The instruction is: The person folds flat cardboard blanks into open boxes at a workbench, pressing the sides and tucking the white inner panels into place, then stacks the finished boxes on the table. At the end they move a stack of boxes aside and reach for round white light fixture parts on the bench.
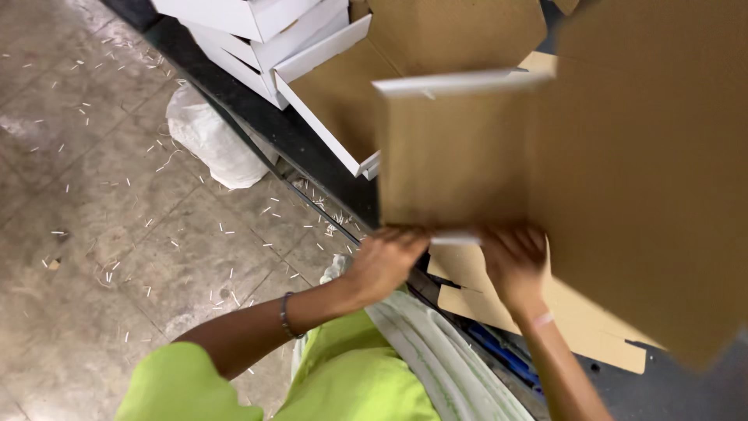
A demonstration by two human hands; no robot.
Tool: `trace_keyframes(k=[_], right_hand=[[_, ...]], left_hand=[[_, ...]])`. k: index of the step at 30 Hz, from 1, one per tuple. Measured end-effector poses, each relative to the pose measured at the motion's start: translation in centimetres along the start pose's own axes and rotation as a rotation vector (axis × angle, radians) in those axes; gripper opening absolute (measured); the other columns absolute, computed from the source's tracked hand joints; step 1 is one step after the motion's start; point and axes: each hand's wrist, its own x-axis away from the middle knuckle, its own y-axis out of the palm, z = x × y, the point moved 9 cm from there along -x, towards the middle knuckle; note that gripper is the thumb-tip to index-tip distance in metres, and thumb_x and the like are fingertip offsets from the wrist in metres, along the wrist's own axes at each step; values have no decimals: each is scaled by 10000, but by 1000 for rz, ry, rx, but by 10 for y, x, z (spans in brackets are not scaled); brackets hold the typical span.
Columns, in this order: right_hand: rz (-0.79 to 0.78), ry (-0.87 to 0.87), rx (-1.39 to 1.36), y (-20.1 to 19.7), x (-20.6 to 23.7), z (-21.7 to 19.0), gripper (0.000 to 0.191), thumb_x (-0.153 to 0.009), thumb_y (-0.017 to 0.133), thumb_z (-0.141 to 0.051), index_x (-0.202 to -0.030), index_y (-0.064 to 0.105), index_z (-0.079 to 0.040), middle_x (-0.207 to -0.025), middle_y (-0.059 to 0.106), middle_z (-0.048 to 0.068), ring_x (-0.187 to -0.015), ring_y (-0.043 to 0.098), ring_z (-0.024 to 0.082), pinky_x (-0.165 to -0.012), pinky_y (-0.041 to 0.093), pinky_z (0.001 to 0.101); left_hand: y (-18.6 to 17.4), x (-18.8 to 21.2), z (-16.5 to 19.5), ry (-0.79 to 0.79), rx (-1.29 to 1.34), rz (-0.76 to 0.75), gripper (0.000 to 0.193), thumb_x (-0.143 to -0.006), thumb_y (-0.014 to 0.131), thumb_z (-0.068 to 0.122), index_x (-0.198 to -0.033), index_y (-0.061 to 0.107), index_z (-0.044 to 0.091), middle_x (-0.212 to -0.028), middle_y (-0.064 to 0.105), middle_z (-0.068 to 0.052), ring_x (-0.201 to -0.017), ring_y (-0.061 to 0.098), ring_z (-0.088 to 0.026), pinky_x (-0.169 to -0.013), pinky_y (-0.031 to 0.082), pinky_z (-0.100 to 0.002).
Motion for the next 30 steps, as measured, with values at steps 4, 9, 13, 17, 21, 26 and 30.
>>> trace_keyframes(k=[4, 9, 13, 17, 21, 26, 30], right_hand=[[81, -131, -24, 14, -78, -12, 326, -934, 717, -64, -1256, 716, -110, -1302, 688, 32, -1304, 597, 257, -1139, 414, 451], [136, -104, -34, 14, -116, -33, 321, -958, 689, -43, -1273, 692, -103, -1405, 639, 51, -1366, 549, 274, -1167, 376, 457], [52, 1, -163, 14, -84, -27, 283, -932, 696, -11, -1199, 701, -105, -1366, 650, 73, -1342, 556, 276, -1123, 400, 454], [-10, 227, -141, 10, -19, 24, 246, -890, 705, 24, -1081, 713, -130, -1319, 669, 56, -1296, 584, 284, -1065, 425, 447], [34, 516, 46, -29, 69, 98, 242, -914, 730, -13, -1140, 723, -101, -1299, 683, 97, -1241, 618, 323, -1052, 443, 448], [92, 748, 163, -76, 157, 144, 123, -1023, 726, -38, -1144, 733, -62, -1317, 696, 140, -1230, 645, 339, -1058, 501, 454], [89, 815, 71, -66, 170, 146, 148, -1035, 661, 6, -1148, 736, -54, -1263, 706, 138, -1225, 666, 325, -1056, 524, 428]], left_hand=[[-32, -10, -33, -162, -88, 109, 476, -774, 607, -48, -1236, 666, 48, -1153, 728, -145, -922, 722, -339, -817, 577, -445], [-46, -45, -83, -260, -169, 220, 403, -920, 611, -21, -1320, 632, 23, -1144, 717, -169, -958, 713, -360, -797, 577, -455], [-36, -85, -112, -195, -299, 216, 502, -856, 615, -37, -1352, 611, 40, -1237, 707, -151, -1042, 708, -342, -871, 564, -437], [-21, -107, -112, -290, -295, 115, 566, -823, 637, -42, -1371, 641, 103, -1223, 692, -123, -1054, 655, -372, -887, 543, -456], [-56, -96, -58, -20, -228, 416, 403, -928, 659, 32, -1324, 616, 98, -1360, 620, -87, -1260, 590, -305, -1037, 474, -466], [-67, -38, -93, -317, 256, 626, 163, -1086, 576, -15, -1229, 613, 57, -1233, 551, -134, -1156, 570, -286, -968, 483, -375], [-38, 8, -131, -518, 265, 648, 51, -1035, 607, 16, -1052, 567, 43, -1078, 536, -122, -1038, 544, -287, -947, 463, -420]])
